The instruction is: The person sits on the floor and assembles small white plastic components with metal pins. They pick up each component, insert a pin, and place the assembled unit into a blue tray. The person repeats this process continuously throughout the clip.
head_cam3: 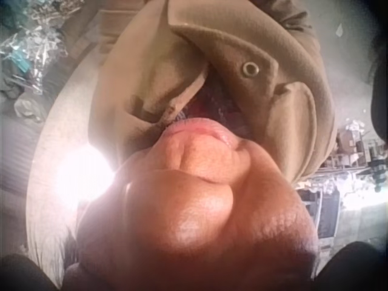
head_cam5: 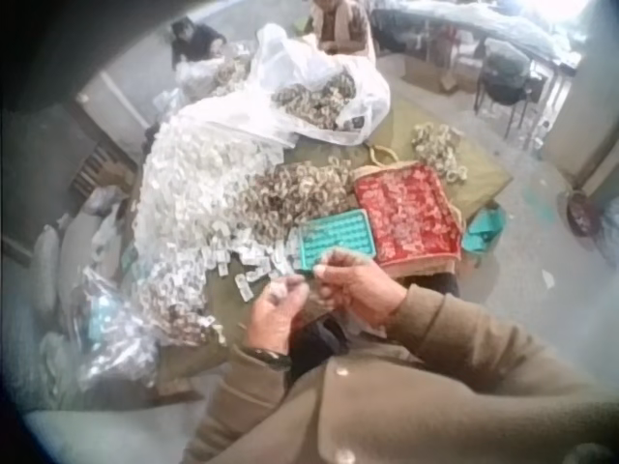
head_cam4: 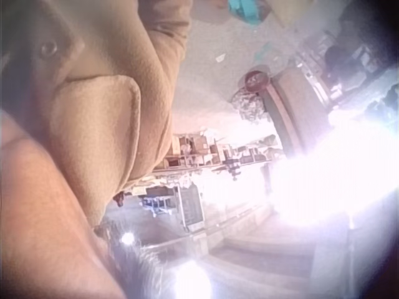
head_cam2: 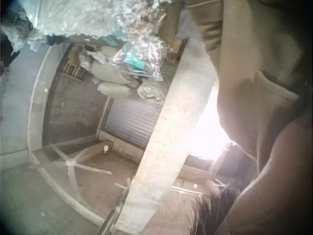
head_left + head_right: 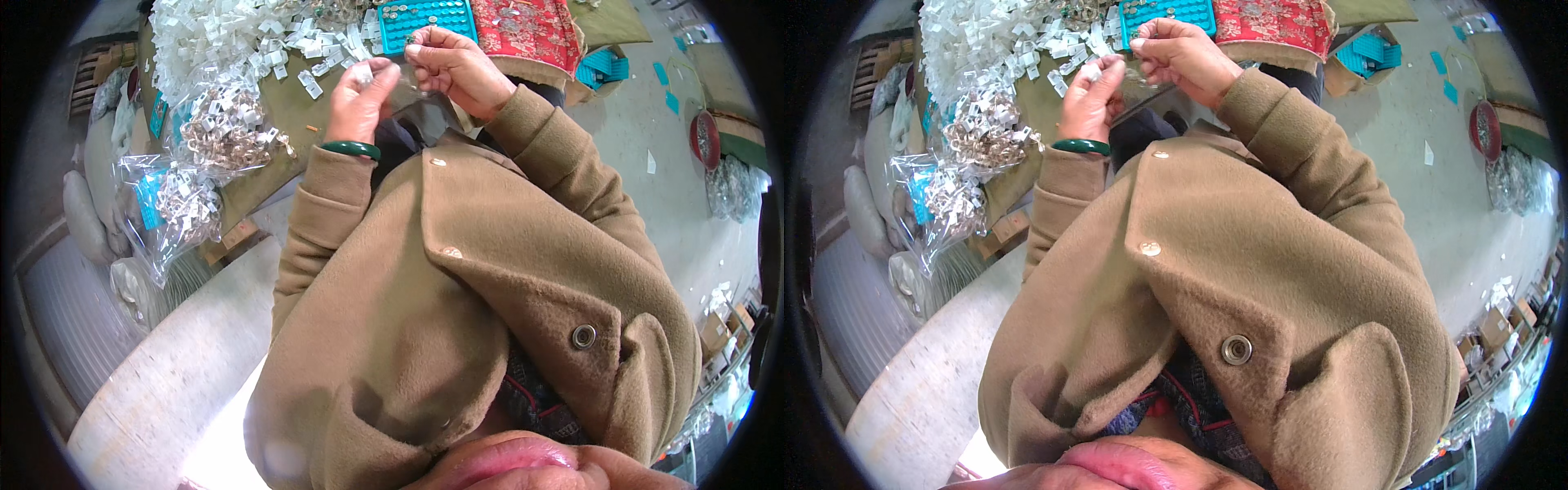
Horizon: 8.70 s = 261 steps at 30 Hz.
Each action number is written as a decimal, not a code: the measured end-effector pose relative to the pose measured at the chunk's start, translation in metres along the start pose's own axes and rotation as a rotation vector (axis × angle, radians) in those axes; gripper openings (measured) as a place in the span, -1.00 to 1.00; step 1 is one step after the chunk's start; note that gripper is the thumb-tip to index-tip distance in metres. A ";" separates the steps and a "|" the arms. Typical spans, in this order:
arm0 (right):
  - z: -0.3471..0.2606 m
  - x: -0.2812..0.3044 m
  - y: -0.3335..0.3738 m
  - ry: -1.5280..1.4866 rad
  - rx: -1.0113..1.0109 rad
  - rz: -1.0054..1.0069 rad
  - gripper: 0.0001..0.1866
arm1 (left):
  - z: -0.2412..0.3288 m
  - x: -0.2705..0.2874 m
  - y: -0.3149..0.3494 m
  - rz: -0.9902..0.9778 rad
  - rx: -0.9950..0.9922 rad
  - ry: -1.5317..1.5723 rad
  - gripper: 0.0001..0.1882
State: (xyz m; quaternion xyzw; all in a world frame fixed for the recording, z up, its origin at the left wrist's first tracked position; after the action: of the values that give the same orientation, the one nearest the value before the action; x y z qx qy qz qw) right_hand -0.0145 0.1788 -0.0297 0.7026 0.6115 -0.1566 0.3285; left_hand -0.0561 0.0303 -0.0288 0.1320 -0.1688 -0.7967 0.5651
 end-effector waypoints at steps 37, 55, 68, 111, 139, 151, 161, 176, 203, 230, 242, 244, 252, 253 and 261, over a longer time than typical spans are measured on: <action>0.002 -0.010 0.004 0.163 0.198 0.132 -0.93 | 0.010 -0.013 0.000 0.123 -0.445 0.171 -0.70; -0.013 -0.017 0.013 0.591 0.422 0.021 -0.72 | 0.009 -0.002 0.007 0.245 -0.190 0.097 -0.76; -0.017 -0.026 0.024 0.654 0.745 0.109 -0.90 | -0.007 -0.005 0.004 0.162 0.254 0.647 -0.79; -0.066 0.029 -0.055 1.381 0.686 0.504 -0.81 | -0.020 -0.020 -0.028 -0.015 0.179 0.487 -0.81; -0.053 -0.025 0.005 1.340 0.976 0.137 -0.84 | -0.008 -0.030 -0.026 -0.105 0.124 0.463 -0.73; -0.035 -0.016 0.018 1.303 1.070 0.182 -0.87 | -0.016 -0.026 -0.024 -0.097 0.135 0.416 -0.68; -0.063 0.015 -0.004 1.121 0.829 0.365 -0.74 | -0.026 -0.020 -0.031 -0.044 0.208 0.462 -0.81; -0.059 0.013 -0.014 1.560 0.988 0.321 -0.90 | -0.020 -0.024 -0.019 -0.093 0.143 0.477 -0.78; -0.020 0.001 -0.007 0.740 0.388 0.006 -0.69 | -0.010 -0.020 0.006 -0.024 -0.146 0.364 -0.68; -0.005 -0.010 -0.010 0.329 0.054 -0.110 -0.67 | -0.038 -0.044 0.006 -0.467 0.653 1.187 -0.89; -0.030 -0.029 0.022 1.250 0.991 -0.018 -0.60 | -0.037 -0.044 0.006 -0.455 0.547 1.012 -0.74; -0.029 -0.024 0.024 1.272 1.000 0.009 -0.65 | -0.046 -0.039 0.002 -0.339 0.590 0.874 -0.68; -0.039 0.002 0.055 1.159 0.885 0.109 -0.67 | -0.035 -0.045 0.009 -0.303 0.307 0.419 -0.75; -0.043 0.009 0.061 1.101 0.865 0.103 -0.68 | -0.033 -0.045 0.009 -0.293 0.256 0.350 -0.73; -0.107 0.095 0.039 1.476 0.784 0.682 -0.77 | -0.017 -0.067 0.004 -0.387 0.039 0.334 -0.69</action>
State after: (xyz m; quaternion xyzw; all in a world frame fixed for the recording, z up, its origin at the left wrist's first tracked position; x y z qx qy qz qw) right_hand 0.0232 0.3194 0.0004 0.8290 0.3281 0.2431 -0.3820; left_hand -0.0235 0.0905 -0.0414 0.3026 -0.0601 -0.8538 0.4193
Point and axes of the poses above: each hand's wrist, its own y-axis away from the middle knuckle, its own x-axis out of the back of the hand, z = x × y, the point moved 7 cm from there along -y, towards the middle knuckle, and after that the axes turned 8 degrees about z, right-handed, at the moved point
